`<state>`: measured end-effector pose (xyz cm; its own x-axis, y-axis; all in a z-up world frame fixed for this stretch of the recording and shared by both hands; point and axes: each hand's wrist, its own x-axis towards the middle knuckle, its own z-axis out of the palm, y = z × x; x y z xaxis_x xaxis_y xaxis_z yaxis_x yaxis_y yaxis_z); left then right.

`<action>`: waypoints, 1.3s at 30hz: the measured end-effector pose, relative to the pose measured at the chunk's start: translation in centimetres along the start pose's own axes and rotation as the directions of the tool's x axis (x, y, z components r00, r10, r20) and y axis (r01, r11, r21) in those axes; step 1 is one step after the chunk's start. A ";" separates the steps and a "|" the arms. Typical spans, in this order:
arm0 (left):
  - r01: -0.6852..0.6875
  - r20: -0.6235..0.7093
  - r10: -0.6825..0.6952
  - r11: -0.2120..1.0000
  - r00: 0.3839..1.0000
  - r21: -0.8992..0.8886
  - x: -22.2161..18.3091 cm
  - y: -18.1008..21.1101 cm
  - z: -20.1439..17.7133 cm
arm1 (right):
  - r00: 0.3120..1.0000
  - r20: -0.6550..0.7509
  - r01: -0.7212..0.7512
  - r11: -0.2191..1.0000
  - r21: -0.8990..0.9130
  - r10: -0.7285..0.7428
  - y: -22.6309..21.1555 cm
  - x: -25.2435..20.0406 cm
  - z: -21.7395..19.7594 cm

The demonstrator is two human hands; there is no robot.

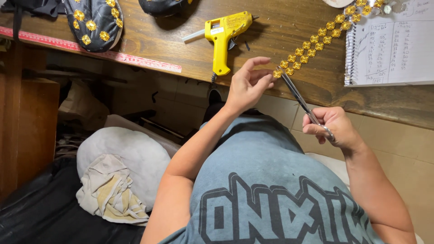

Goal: Decorating black fabric boots by gluing small gold flower ornaments using a hot glue gun

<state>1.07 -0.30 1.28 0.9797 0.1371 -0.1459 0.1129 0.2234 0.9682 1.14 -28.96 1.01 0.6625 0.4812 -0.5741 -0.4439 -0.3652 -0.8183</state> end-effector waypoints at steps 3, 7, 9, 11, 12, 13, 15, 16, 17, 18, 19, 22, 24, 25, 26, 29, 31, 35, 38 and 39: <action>0.042 -0.013 -0.045 0.980 0.999 -0.193 1.0 -1.8 0.1 | 0.999 -0.038 0.006 0.999 -0.042 -0.007 -1.1 -0.3 1.2; 0.084 -0.064 -0.098 0.977 0.993 -0.198 1.2 -2.1 0.4 | 0.999 -0.015 0.028 1.000 -0.008 -0.028 0.0 0.0 1.2; 0.082 -0.035 -0.089 0.982 0.995 -0.171 1.5 -3.2 0.2 | 0.979 0.011 0.194 0.947 0.254 -0.204 2.0 0.7 1.1; 0.086 -0.032 -0.093 0.981 0.995 -0.174 1.5 -3.4 0.3 | 0.976 0.014 0.203 0.938 0.280 -0.216 2.8 1.3 1.2; 0.086 -0.029 -0.093 0.980 0.995 -0.177 1.6 -3.5 0.3 | 0.972 0.018 0.216 0.928 0.305 -0.232 3.2 1.8 1.2; 0.086 -0.030 -0.092 0.981 0.995 -0.177 1.7 -3.6 0.3 | 0.972 0.019 0.216 0.928 0.304 -0.233 2.7 1.9 1.4; 0.097 -0.022 -0.102 0.982 0.995 -0.164 1.9 -3.7 0.4 | 0.967 0.000 0.244 0.932 0.268 -0.253 1.7 2.1 1.8; 0.097 -0.023 -0.102 0.982 0.994 -0.164 1.9 -3.8 0.3 | 0.968 0.000 0.243 0.932 0.268 -0.253 1.5 2.1 1.9; 0.096 -0.024 -0.101 0.983 0.995 -0.159 2.0 -3.9 0.2 | 0.972 -0.003 0.228 0.944 0.240 -0.234 1.4 2.2 2.0; 0.094 -0.025 -0.099 0.984 0.995 -0.154 2.0 -4.0 0.2 | 0.976 -0.007 0.213 0.954 0.212 -0.217 1.2 2.3 2.0; 0.093 -0.025 -0.098 0.984 0.995 -0.155 2.0 -3.8 0.3 | 0.976 -0.006 0.213 0.954 0.211 -0.217 0.9 2.3 2.0; 0.108 -0.044 -0.116 0.982 0.992 -0.157 1.9 -3.3 0.3 | 0.987 -0.022 0.158 0.983 0.092 -0.156 0.2 2.3 2.1; 0.120 -0.059 -0.131 0.979 0.990 -0.164 1.9 -3.1 0.4 | 0.991 -0.049 0.126 0.991 0.050 -0.123 0.0 2.1 2.1; 0.120 -0.059 -0.131 0.979 0.990 -0.165 1.9 -3.2 0.4 | 0.991 -0.049 0.125 0.991 0.050 -0.123 0.0 2.0 2.3; 0.112 -0.069 -0.126 0.978 0.990 -0.174 1.9 -3.3 0.5 | 0.991 -0.058 0.124 0.991 0.045 -0.122 0.0 2.0 2.4; 0.092 -0.085 -0.108 0.981 0.991 -0.173 1.4 -2.8 0.5 | 0.986 -0.109 0.127 0.992 0.023 -0.124 -0.6 1.7 2.5; 0.069 -0.102 -0.086 0.985 0.991 -0.161 0.7 -2.1 0.3 | 0.981 -0.139 0.138 0.990 0.000 -0.137 -2.0 1.5 2.4; -0.012 -0.006 0.011 0.998 1.000 -0.056 -2.4 -1.1 -0.7 | 0.858 -0.366 0.063 0.782 -0.620 -0.360 -4.5 1.5 1.5; -0.028 -0.007 0.028 0.996 1.000 0.081 -5.0 -0.6 -1.9 | 0.802 -0.361 0.008 0.613 -0.790 -0.476 -4.2 3.1 -0.1; -0.035 -0.023 0.039 0.987 0.999 0.157 -5.9 -0.5 -2.3 | 0.783 -0.354 -0.003 0.567 -0.824 -0.511 -4.0 3.7 -0.7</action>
<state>-5.13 1.00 1.15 0.9794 0.1676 -0.1127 0.1031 0.0647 0.9926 5.76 -26.24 2.14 0.9594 0.2812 -0.0210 0.2439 -0.8649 -0.4386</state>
